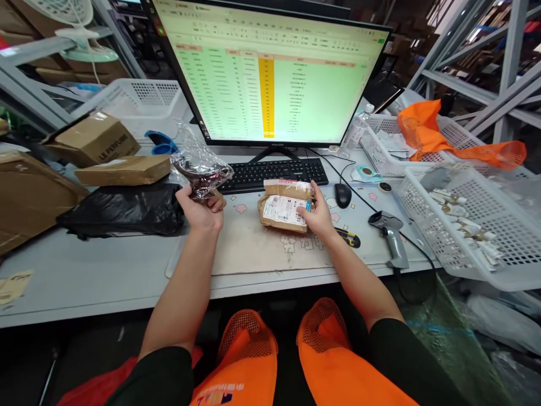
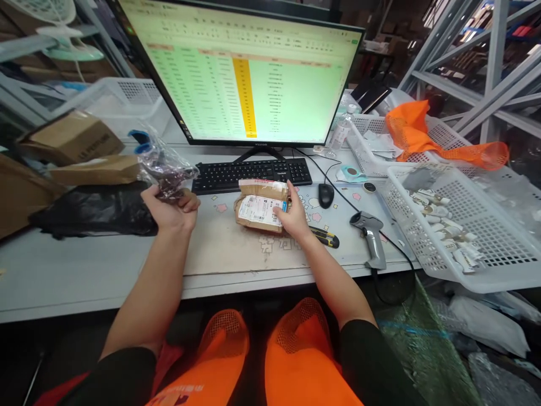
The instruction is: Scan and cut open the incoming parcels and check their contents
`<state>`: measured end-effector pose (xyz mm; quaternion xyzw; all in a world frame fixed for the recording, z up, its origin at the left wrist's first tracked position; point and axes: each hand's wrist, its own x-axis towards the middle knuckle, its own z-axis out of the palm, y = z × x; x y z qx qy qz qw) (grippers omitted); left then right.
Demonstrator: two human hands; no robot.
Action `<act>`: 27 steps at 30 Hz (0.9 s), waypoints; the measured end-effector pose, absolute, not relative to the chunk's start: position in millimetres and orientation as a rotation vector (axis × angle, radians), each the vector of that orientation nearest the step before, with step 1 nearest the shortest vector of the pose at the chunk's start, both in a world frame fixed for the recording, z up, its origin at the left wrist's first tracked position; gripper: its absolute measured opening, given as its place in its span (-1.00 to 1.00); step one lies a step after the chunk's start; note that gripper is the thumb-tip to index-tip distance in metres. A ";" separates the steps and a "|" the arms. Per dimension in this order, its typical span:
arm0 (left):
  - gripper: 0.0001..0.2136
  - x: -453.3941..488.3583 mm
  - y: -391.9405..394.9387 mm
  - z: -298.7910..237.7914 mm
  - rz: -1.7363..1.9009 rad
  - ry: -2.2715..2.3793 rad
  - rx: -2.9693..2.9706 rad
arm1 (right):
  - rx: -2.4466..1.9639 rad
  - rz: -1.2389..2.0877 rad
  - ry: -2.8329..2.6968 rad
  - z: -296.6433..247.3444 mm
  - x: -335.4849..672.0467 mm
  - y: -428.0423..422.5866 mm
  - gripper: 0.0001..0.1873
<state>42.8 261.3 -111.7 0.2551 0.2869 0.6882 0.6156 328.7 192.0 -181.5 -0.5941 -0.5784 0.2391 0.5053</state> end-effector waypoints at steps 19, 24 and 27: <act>-0.30 -6.8 128.0 -119.4 1.467 0.694 0.413 | -0.960 0.147 -2.311 -141.2 314.8 61.0 -0.81; -0.43 -5.2 106.6 -140.1 1.449 0.736 0.491 | -1.138 0.159 -2.495 -138.8 318.3 56.9 -0.85; -0.53 -6.6 98.1 -153.3 1.539 0.806 0.542 | -1.166 0.132 -2.541 -139.8 319.3 63.2 -0.68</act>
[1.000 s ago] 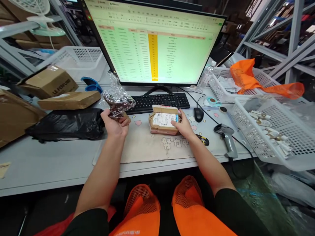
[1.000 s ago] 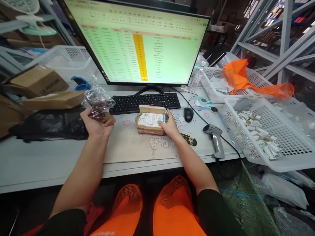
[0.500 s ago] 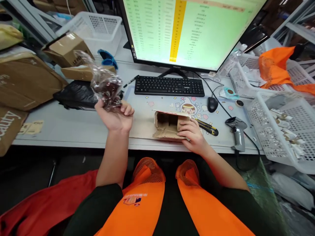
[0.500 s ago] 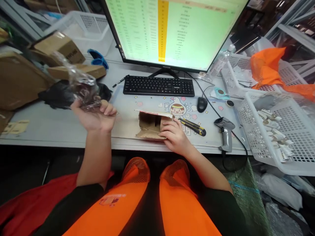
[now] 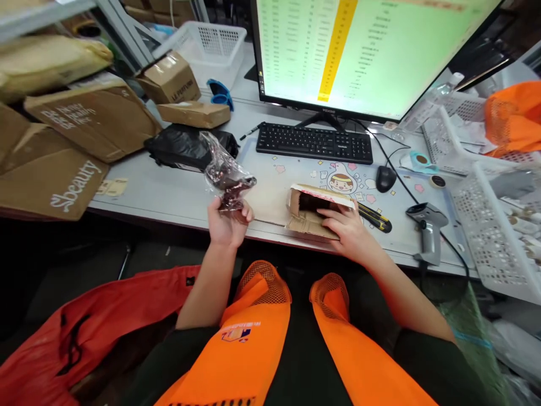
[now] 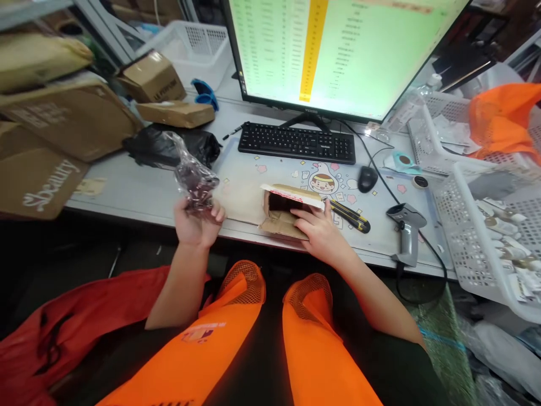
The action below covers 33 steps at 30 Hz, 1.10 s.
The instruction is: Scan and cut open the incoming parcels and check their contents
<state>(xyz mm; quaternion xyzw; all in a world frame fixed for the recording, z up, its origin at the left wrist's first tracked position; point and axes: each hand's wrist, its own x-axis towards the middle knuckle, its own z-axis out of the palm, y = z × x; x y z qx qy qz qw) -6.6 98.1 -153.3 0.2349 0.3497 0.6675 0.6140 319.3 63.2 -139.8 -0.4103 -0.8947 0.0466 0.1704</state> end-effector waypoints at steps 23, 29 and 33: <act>-0.69 -37.6 121.1 -141.8 1.539 1.475 1.705 | -0.614 0.171 -2.310 -159.0 263.2 99.2 -0.68; -0.71 -31.4 154.1 -154.2 1.849 1.215 1.050 | -0.779 0.508 -2.067 -145.4 269.7 131.1 -0.87; -0.68 -47.4 156.6 -162.5 1.974 1.128 0.628 | -1.067 1.007 -1.752 -122.4 281.8 155.8 -0.64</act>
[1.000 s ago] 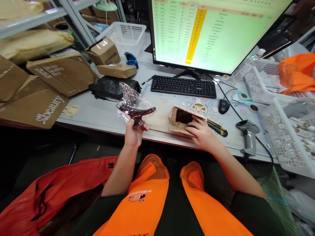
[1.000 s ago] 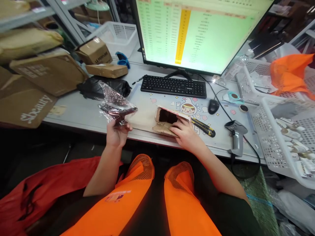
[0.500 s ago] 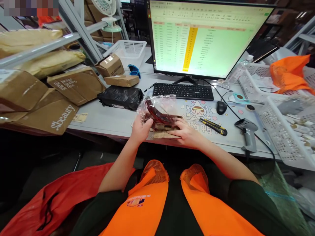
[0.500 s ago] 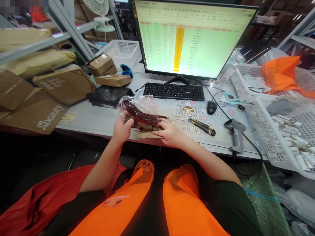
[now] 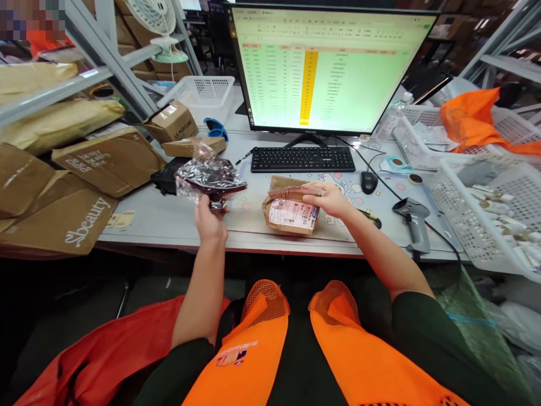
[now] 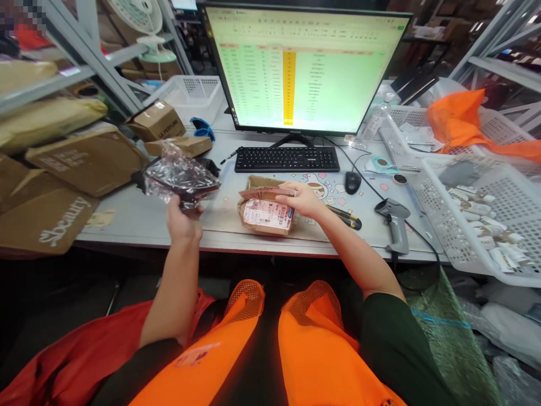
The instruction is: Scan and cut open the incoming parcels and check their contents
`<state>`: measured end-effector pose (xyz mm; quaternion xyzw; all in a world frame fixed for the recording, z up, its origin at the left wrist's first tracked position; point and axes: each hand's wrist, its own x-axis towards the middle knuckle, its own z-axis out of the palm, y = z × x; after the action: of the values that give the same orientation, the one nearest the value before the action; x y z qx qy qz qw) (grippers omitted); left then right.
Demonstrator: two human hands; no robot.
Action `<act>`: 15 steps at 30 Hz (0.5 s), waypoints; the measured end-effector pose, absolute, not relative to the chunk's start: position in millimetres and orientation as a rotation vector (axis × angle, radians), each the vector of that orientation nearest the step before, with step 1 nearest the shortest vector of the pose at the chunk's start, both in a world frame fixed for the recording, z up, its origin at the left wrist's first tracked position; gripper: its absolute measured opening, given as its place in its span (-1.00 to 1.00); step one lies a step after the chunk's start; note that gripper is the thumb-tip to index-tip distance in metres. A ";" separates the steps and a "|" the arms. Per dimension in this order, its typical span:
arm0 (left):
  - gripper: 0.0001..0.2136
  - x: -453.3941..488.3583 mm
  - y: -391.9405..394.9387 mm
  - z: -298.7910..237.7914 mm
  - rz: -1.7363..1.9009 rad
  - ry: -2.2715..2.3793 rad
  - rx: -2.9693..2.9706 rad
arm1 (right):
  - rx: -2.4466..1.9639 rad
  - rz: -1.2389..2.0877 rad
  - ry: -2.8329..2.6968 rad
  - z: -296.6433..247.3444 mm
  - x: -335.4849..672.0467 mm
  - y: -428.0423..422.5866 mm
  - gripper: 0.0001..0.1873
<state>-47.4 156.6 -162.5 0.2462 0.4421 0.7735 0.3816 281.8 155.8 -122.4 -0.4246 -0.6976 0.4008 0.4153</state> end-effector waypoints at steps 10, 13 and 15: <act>-0.35 -67.4 119.5 -204.2 1.274 1.620 1.014 | -1.193 1.657 -1.940 -111.2 264.3 239.0 -0.52; -0.25 -65.7 118.2 -196.8 0.973 2.063 1.391 | -1.332 1.264 -2.129 -115.8 247.7 247.5 -0.44; -0.22 -67.6 118.9 -187.7 0.852 2.218 1.596 | -1.365 0.972 -2.178 -119.7 249.9 237.0 -0.32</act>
<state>-67.6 118.9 -187.7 0.5522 0.7674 0.2948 0.1390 249.9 237.0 -119.7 -0.4872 -0.7772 0.3470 0.1954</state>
